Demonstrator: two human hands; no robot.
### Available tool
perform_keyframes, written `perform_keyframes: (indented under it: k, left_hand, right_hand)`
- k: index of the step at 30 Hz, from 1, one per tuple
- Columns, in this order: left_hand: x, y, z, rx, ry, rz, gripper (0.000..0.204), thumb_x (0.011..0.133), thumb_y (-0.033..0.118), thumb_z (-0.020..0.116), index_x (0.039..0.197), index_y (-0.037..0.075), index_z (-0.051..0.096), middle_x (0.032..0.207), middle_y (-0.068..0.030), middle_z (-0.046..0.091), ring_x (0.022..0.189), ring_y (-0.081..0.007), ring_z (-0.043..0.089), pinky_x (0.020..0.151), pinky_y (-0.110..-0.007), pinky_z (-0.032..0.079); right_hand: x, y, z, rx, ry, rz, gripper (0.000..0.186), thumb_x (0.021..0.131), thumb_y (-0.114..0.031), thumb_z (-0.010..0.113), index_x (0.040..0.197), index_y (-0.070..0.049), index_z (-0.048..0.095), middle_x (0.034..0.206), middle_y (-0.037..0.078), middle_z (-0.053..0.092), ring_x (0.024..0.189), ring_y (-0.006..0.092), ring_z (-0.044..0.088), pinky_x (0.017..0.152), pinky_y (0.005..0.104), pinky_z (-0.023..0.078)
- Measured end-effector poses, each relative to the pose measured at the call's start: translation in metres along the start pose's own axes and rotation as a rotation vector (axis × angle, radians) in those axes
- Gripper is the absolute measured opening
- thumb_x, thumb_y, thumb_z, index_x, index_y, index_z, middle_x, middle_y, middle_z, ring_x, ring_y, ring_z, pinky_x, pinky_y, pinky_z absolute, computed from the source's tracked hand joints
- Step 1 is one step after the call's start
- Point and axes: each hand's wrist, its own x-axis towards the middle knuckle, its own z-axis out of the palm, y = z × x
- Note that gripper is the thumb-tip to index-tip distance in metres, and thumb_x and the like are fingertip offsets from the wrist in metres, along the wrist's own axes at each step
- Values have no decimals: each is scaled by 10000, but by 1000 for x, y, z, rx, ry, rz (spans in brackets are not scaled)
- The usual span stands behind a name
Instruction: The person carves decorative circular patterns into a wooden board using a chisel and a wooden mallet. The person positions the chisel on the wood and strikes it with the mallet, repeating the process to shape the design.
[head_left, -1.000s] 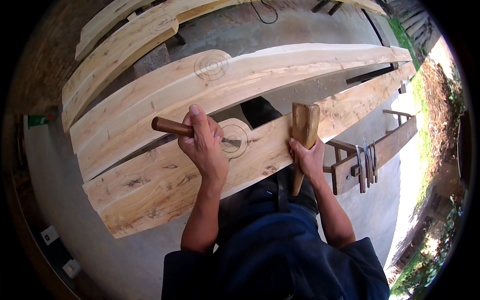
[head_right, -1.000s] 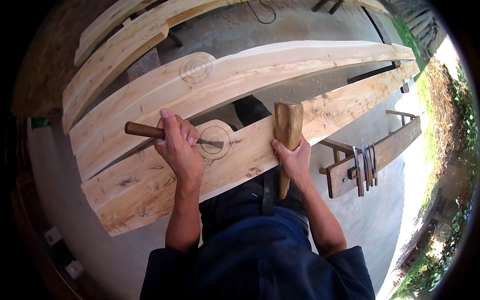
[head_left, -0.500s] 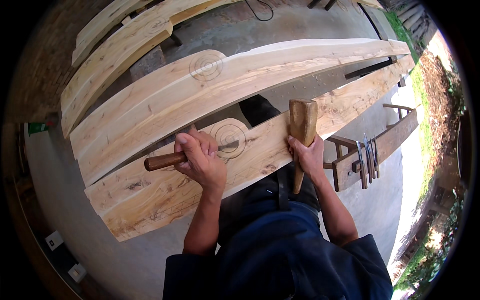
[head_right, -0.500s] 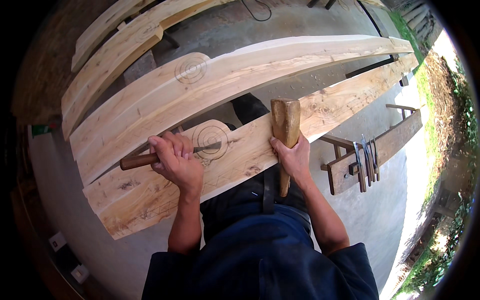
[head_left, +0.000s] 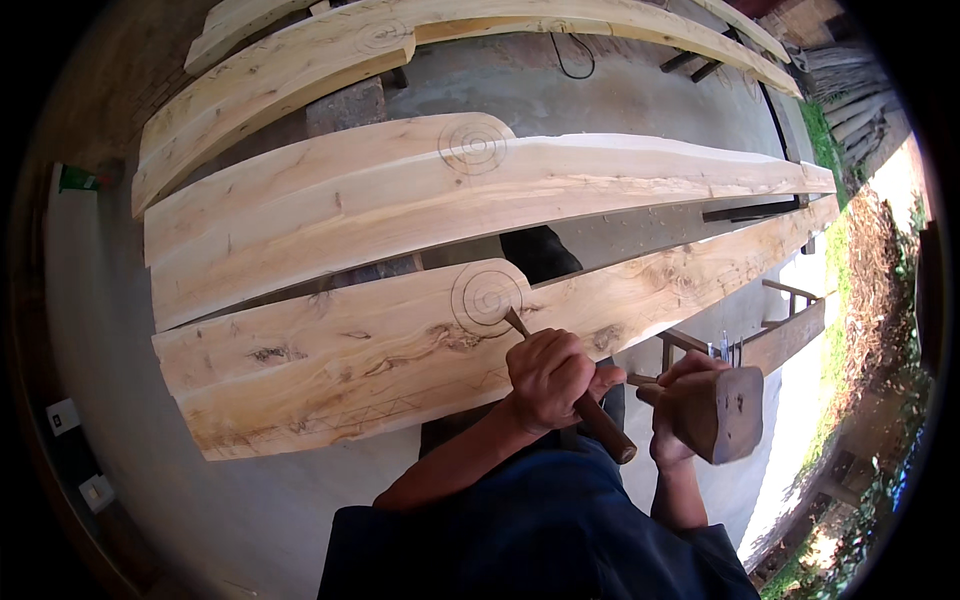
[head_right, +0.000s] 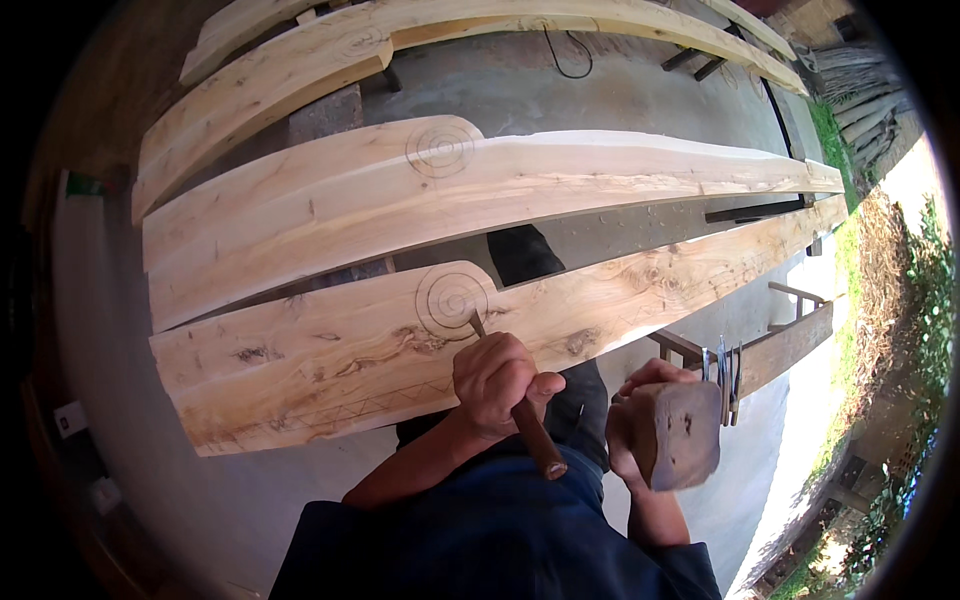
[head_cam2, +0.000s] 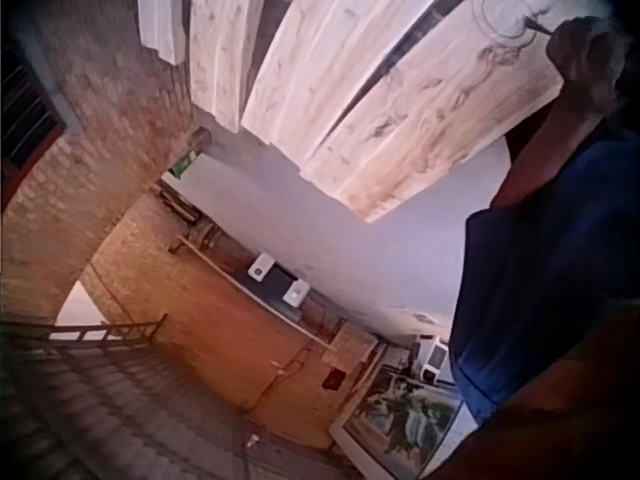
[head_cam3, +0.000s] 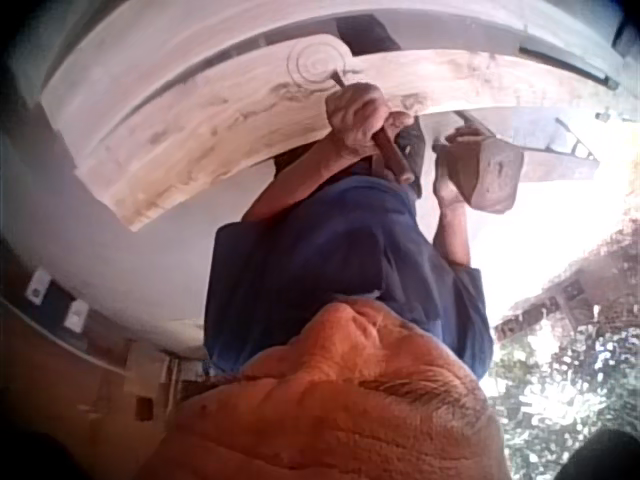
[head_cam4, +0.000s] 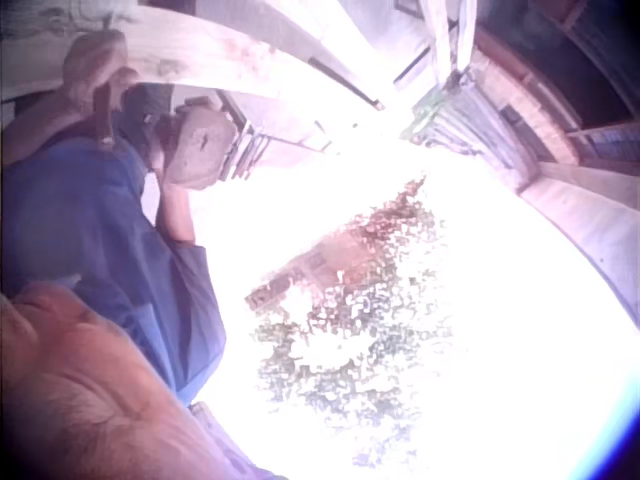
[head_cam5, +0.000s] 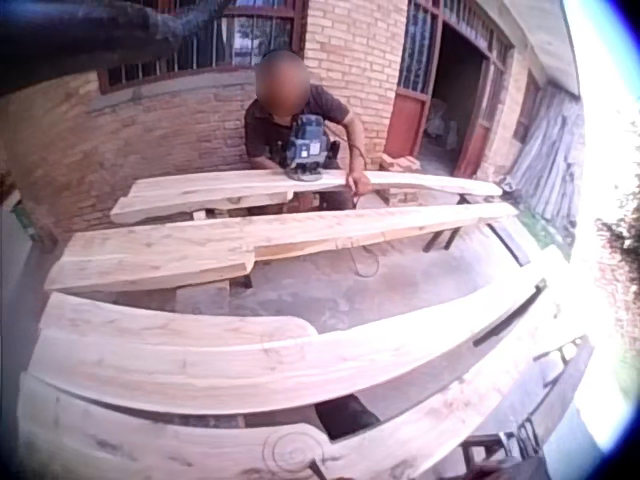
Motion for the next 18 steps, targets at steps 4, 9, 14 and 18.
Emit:
perform_keyframes:
  k: [4, 9, 14, 18]
  left_hand:
    - [2, 2, 4, 27, -5, 7, 571, 1008, 340, 763, 653, 94, 390, 610, -51, 408, 477, -217, 463, 440, -331, 366]
    - [-6, -1, 10, 0, 2, 27, 572, 994, 333, 782, 649, 95, 392, 615, -51, 406, 480, -210, 465, 447, -321, 383]
    - [5, -2, 9, -5, 36, -14, 551, 977, 280, 797, 647, 91, 399, 612, -53, 406, 477, -209, 460, 446, -327, 370]
    - [13, 0, 9, 6, 64, -36, 520, 956, 218, 804, 648, 87, 406, 612, -59, 417, 475, -209, 453, 443, -338, 356]
  right_hand:
    - [-22, -81, -42, -312, 18, 227, 694, 901, -229, 819, 1432, -13, 428, 1207, 122, 597, 1142, 240, 626, 1068, 393, 460]
    - [-3, -135, -15, -137, 307, 683, 696, 904, -204, 796, 1438, 15, 407, 1223, 120, 593, 1178, 248, 615, 1076, 420, 459]
    - [-6, -120, -27, -662, 121, 122, 732, 932, -248, 762, 1475, 10, 344, 1207, 146, 578, 1118, 262, 614, 1026, 439, 462]
    - [9, -95, -30, -409, 546, -371, 741, 962, -265, 683, 1542, -19, 293, 1189, 160, 545, 1023, 259, 592, 969, 420, 452]
